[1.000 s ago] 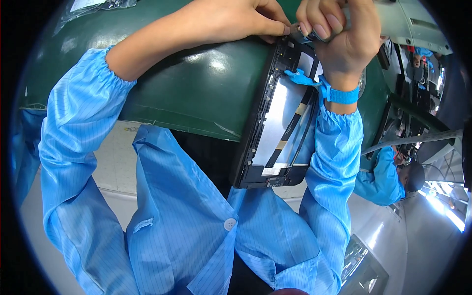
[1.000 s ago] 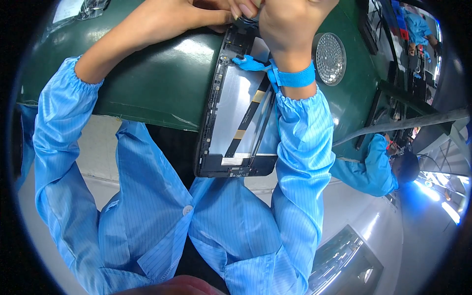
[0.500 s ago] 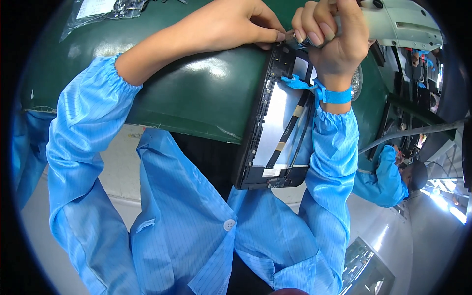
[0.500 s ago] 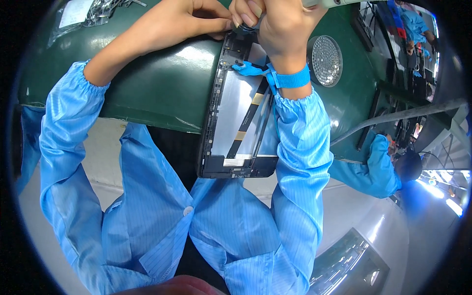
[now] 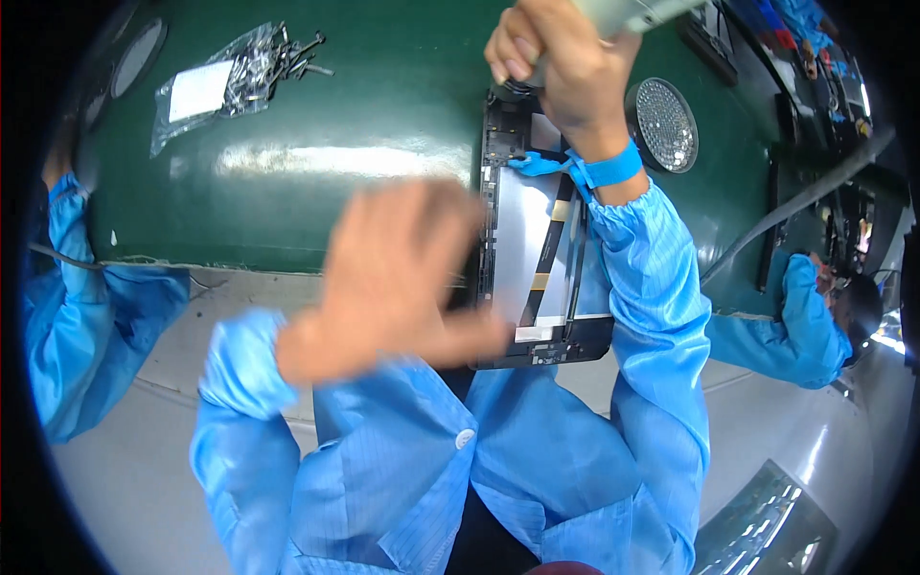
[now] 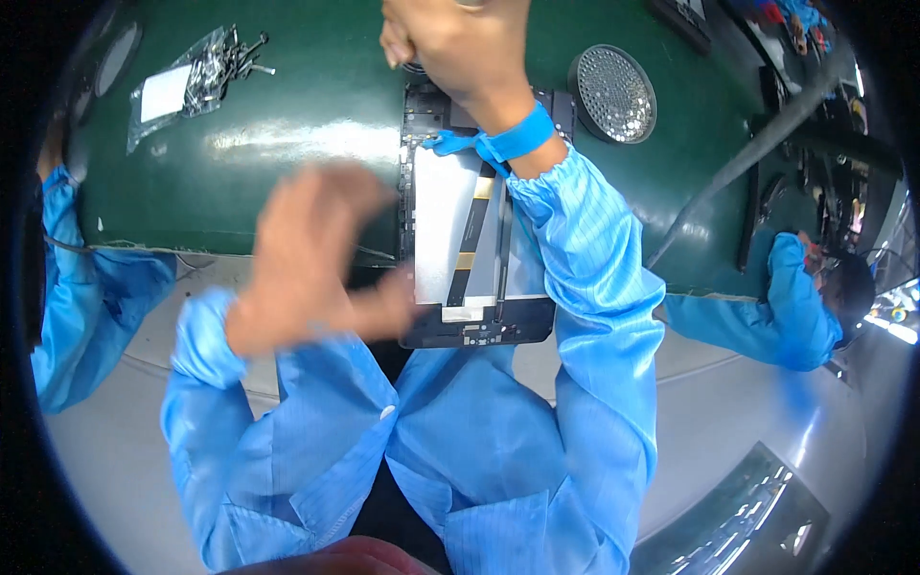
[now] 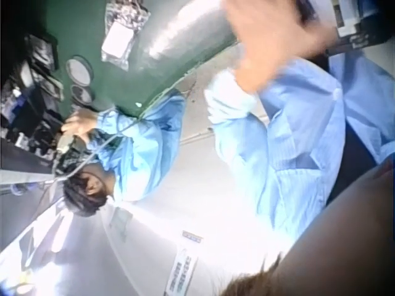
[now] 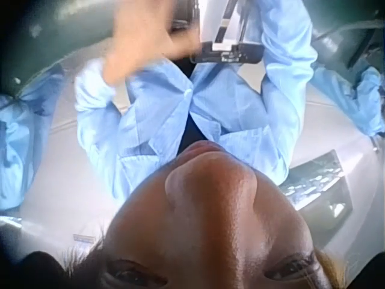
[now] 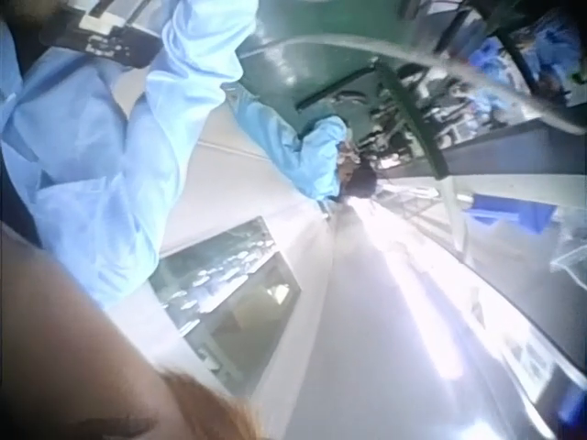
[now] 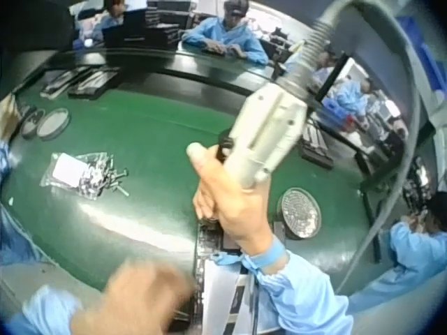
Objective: Assembling electronic components using an electric screwdriver at a factory workbench.
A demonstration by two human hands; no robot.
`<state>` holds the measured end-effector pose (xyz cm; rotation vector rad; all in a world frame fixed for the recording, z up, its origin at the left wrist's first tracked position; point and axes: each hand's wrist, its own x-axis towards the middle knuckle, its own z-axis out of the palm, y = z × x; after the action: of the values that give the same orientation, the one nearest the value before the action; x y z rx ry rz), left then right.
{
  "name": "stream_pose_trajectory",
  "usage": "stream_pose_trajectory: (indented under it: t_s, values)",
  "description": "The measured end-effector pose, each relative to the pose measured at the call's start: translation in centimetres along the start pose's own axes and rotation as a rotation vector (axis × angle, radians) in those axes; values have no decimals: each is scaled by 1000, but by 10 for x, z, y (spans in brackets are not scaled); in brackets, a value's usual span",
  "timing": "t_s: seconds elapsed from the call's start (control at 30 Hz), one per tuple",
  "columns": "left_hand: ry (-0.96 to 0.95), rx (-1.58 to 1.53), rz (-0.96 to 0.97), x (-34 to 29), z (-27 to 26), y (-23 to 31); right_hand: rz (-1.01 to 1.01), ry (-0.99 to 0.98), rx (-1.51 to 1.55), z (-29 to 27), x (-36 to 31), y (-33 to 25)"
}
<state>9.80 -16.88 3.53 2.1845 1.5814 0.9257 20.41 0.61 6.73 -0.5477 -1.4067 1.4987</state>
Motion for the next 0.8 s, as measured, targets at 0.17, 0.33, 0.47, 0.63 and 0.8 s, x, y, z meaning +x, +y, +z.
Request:
stream_pose_trajectory:
  t_s: [0.17, 0.33, 0.47, 0.63, 0.8]
  values:
    - [-203, 153, 70, -52, 35, 38, -213, 92, -90, -15, 9, -7]
    - [-161, 97, 48, -31, 14, 9, -79, 356, -105, -58, -2, -63]
    - [-112, 154, 20, 23, -3, -36, -67, 447, -89, -100, -3, -68]
    - [-10, 361, 171, 127, 5, -118, -107, 482, -79, -141, -3, -62]
    - [48, 430, 251, 219, 15, -177, -224, 361, -80, -187, -7, -55]
